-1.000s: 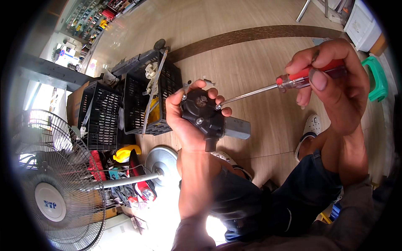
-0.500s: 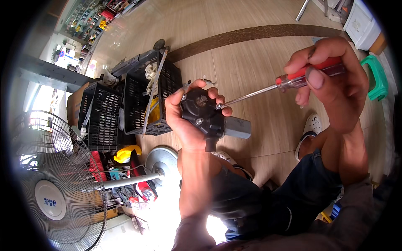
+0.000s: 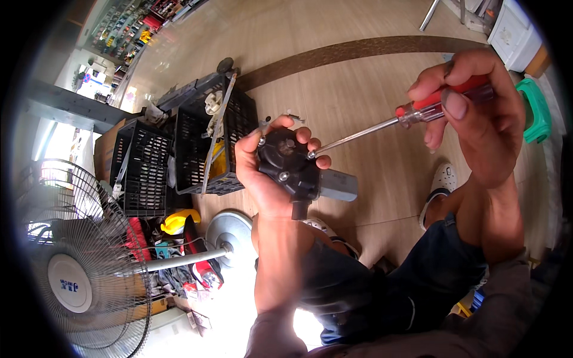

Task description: The person unscrews and removes fasteners from a small black motor housing using a screwdriver by hand, then handles small metal components from the motor.

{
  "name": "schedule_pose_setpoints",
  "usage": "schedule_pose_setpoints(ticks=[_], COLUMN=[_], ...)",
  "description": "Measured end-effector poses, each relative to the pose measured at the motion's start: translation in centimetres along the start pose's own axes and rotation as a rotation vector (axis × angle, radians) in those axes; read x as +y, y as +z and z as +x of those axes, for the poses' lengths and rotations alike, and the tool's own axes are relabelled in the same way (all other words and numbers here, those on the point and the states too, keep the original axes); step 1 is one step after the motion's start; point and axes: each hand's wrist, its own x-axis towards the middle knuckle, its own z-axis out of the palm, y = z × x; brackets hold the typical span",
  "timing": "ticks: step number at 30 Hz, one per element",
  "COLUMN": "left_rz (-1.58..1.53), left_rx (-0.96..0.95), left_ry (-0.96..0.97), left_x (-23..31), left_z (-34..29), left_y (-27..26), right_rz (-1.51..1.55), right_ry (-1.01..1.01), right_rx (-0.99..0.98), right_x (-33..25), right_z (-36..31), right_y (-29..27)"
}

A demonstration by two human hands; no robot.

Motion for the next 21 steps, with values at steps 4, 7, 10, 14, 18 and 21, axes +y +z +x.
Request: schedule_pose_setpoints(ticks=[4,7,10,14,18,21], left_rz=[-0.007,-0.008,0.032,0.029,0.023,0.022], left_rx=[0.008,0.011,0.011,0.031,0.038,-0.040], left_ry=[0.006,0.011,0.005,0.000,0.000,-0.013], left_x=[0.2,0.1,-0.3,-0.3,-0.3,-0.1], left_z=[-0.2,-0.2,-0.4,-0.4,-0.4,-0.5], left_y=[-0.3,-0.2,0.0,0.0,0.0,-0.5], right_rz=[-0.001,-0.063,-0.292,-0.196,0.019,0.058], right_ry=[0.010,0.129,0.259,0.199,0.128,0.191], right_rx=[-0.003,0.074,0.139,0.151,0.134,-0.086], right_x=[-0.2,-0.4,-0.3,0.9,0.6,0.4], right_z=[0.1,0.1,0.0,0.5,1.1,0.9], right_y=[0.4,0.8,0.6,1.1,1.5,0.1])
